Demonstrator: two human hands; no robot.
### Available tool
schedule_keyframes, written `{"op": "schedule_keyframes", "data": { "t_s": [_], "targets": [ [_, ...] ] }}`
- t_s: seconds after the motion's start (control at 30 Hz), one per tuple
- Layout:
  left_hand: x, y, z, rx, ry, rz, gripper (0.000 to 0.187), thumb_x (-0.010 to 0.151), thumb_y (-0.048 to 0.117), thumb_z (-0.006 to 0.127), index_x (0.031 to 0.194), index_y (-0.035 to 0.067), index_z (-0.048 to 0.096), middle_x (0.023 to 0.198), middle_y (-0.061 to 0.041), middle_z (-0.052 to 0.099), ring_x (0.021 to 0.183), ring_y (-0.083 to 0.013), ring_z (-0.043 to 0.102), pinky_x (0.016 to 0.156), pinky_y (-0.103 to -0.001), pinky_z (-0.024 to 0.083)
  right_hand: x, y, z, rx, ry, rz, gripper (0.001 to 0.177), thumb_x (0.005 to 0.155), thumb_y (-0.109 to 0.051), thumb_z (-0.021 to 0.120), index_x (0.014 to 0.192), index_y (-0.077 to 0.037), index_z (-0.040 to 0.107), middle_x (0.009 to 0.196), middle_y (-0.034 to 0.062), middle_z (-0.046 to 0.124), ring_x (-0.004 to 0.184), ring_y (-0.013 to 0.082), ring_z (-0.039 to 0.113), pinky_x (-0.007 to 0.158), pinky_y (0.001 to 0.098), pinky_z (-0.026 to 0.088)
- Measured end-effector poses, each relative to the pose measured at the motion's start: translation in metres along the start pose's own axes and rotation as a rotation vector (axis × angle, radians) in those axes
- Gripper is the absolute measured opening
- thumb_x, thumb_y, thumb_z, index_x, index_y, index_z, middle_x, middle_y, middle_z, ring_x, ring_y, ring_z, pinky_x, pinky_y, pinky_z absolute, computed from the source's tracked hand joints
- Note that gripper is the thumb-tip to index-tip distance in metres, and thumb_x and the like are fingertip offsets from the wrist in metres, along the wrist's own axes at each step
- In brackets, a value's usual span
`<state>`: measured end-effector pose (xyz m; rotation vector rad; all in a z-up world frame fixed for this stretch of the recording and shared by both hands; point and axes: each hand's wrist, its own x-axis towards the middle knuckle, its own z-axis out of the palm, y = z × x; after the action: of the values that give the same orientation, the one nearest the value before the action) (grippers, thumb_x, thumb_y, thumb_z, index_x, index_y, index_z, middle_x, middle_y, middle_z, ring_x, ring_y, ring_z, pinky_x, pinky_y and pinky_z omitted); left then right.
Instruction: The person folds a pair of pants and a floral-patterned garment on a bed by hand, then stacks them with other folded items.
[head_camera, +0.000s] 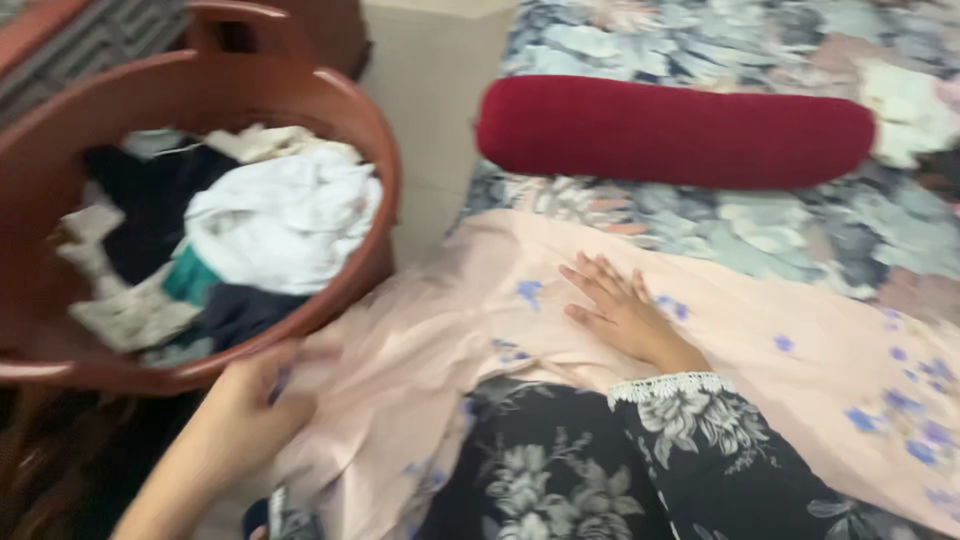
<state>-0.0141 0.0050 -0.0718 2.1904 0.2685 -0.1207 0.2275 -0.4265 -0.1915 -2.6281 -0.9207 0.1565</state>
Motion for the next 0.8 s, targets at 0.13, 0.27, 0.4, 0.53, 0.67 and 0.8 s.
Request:
{"op": "schedule_keyframes", "data": {
  "t_s": [0.13,0.27,0.4,0.53,0.67,0.8],
  "targets": [
    [-0.009,0.003,0.047,1.322,-0.127,-0.355,0.022,0.093,0.025,0.057,0.099,0.027,0.078,0.099,0.004,0.077,0.103,-0.0171,0.073,0.081,-0.036,0.061,-0.050,0.087,0.001,0.001,0.411,0.181,0.045,0.097,-0.025,0.058,0.142,-0.020,0.056,0.154,0.0068,0.049,0.145,0.0296,0.043,0.116,0.0603,0.027],
    [0.040,0.044,0.064,1.186,0.041,0.220,0.018,0.076,0.020,0.060,0.088,0.027,0.073,0.093,-0.001,0.074,0.089,-0.0254,0.074,0.068,-0.046,0.061,-0.108,0.207,-0.032,0.113,0.574,0.306,0.041,0.098,-0.005,0.052,0.137,-0.015,0.062,0.138,0.0083,0.065,0.130,0.0273,0.061,0.112,0.0391,0.047],
    [0.182,0.093,0.104,0.782,-0.147,0.459,0.035,0.090,0.007,0.051,0.120,0.018,0.064,0.110,-0.012,0.072,0.100,-0.0305,0.070,0.088,-0.045,0.057,-0.139,0.269,-0.069,-0.220,0.393,0.564,0.061,0.085,0.002,0.054,0.142,-0.021,0.060,0.144,0.0119,0.060,0.138,0.0302,0.052,0.112,0.0501,0.044],
    [0.302,0.061,0.150,0.499,-0.081,0.636,0.075,0.069,-0.002,0.066,0.142,0.012,0.058,0.143,-0.020,0.060,0.108,-0.0409,0.065,0.088,-0.049,0.051,-0.155,0.306,-0.086,-0.514,0.084,0.830,0.064,0.087,-0.003,0.055,0.145,-0.030,0.054,0.152,-0.0008,0.050,0.144,0.0238,0.036,0.109,0.0817,0.010],
    [0.363,0.024,0.174,0.171,-0.177,0.743,0.081,0.065,-0.008,0.059,0.145,0.005,0.051,0.122,-0.025,0.065,0.114,-0.0411,0.061,0.094,-0.049,0.049,-0.182,0.340,-0.103,-0.844,-0.168,0.834,0.050,0.086,-0.027,0.059,0.135,-0.037,0.060,0.160,0.0027,0.044,0.152,0.0306,0.030,0.104,0.0810,0.004],
    [0.356,0.057,0.133,0.546,-0.476,0.090,0.064,0.081,0.024,0.083,0.137,0.011,0.055,0.111,-0.018,0.075,0.093,-0.0301,0.075,0.080,-0.043,0.063,-0.202,0.363,-0.134,-0.901,-0.162,0.980,0.036,0.107,-0.025,0.048,0.130,-0.038,0.072,0.146,-0.0007,0.065,0.132,0.0174,0.062,0.124,0.0767,0.008]
  ]
}}
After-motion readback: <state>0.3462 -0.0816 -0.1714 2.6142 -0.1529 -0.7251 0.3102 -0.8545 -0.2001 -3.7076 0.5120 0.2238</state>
